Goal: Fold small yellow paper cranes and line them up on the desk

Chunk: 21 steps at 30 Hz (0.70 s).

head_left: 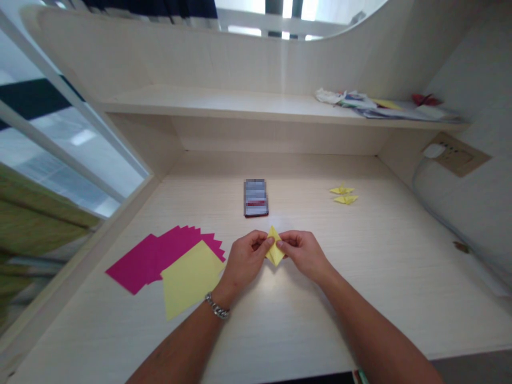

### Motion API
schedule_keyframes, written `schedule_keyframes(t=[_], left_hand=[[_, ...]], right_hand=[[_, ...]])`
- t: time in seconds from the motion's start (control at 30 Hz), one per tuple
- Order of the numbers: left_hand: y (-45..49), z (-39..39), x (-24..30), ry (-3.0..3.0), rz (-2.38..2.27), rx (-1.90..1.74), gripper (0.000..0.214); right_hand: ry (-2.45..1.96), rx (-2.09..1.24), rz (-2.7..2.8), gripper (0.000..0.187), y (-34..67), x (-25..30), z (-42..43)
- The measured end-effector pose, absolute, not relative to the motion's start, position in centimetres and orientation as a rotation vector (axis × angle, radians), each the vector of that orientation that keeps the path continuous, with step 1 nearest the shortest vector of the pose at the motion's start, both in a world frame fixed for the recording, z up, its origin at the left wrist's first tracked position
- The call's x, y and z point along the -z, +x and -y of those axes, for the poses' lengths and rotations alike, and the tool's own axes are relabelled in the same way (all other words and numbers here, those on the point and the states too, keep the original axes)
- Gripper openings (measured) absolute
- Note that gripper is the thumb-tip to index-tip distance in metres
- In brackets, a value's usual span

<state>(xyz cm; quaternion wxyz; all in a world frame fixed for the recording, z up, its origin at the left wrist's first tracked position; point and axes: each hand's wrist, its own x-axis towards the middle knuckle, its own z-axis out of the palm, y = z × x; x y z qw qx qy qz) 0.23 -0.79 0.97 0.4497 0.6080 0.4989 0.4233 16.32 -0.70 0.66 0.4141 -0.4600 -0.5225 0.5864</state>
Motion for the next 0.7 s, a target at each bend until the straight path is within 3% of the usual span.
schedule_keyframes(t=[0.7], left_hand=[[0.2, 0.5, -0.5, 1.424, -1.273, -1.123, 0.020]], right_hand=[[-1.102, -1.581, 1.093, 0.044, 15.2, -0.5, 1.2]])
